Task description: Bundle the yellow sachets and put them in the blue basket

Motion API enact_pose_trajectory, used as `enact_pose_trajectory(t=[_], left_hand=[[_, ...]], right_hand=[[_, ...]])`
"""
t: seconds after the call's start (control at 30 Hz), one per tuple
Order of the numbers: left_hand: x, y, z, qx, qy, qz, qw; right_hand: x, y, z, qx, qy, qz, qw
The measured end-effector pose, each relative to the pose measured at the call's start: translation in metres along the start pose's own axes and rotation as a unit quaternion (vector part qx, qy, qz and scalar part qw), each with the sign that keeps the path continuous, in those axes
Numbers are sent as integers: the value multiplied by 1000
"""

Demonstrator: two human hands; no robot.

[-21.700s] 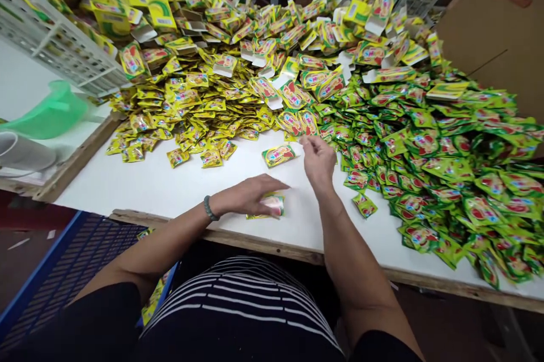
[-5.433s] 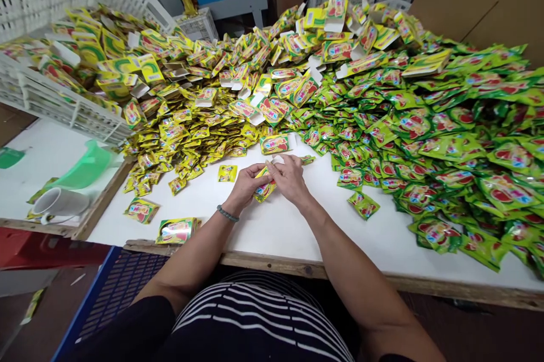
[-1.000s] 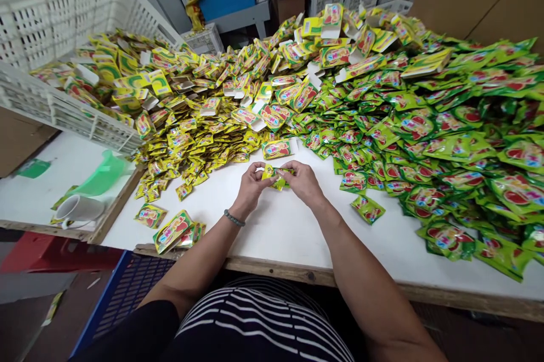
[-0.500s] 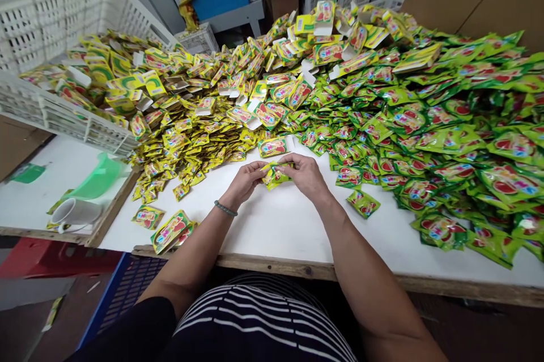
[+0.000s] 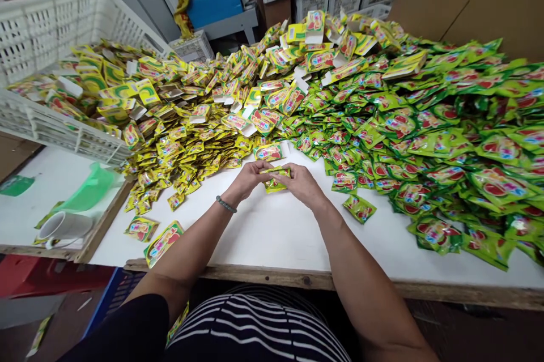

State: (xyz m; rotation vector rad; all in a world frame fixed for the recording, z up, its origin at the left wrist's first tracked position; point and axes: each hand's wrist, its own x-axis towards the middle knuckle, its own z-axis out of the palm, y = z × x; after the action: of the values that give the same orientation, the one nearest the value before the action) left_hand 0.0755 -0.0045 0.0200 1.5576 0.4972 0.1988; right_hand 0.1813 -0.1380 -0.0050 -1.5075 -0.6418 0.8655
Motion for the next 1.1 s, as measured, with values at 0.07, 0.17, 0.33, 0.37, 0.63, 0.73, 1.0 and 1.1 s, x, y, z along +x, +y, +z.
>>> enact_pose_trajectory(t=[0.07, 0.17, 0.33, 0.37, 0.63, 0.73, 1.0, 1.1], left_hand=[[15, 8, -4, 114, 9, 26, 993], [39, 20, -8, 394, 60, 77, 914], [58, 22, -7, 648, 53, 38, 758], [58, 20, -7, 658, 66, 24, 750], [47, 13, -16, 571, 101, 2, 815], [33, 8, -16, 427, 98, 20, 899], [-19, -8, -3, -80, 138, -18, 987], [-28, -4, -6, -66, 112, -29, 991]], right_hand=[[1, -3, -5, -89, 77, -11, 993], [4, -8, -12, -194, 213, -8, 958], [8, -11, -16, -200, 278, -21, 939], [9, -11, -15, -198, 280, -21, 939], [9, -13, -13, -131, 259, -35, 956], [12, -12, -16, -85, 290, -56, 952], [12, -12, -14, -100, 183, -39, 977], [10, -10, -17, -134, 124, -40, 982]])
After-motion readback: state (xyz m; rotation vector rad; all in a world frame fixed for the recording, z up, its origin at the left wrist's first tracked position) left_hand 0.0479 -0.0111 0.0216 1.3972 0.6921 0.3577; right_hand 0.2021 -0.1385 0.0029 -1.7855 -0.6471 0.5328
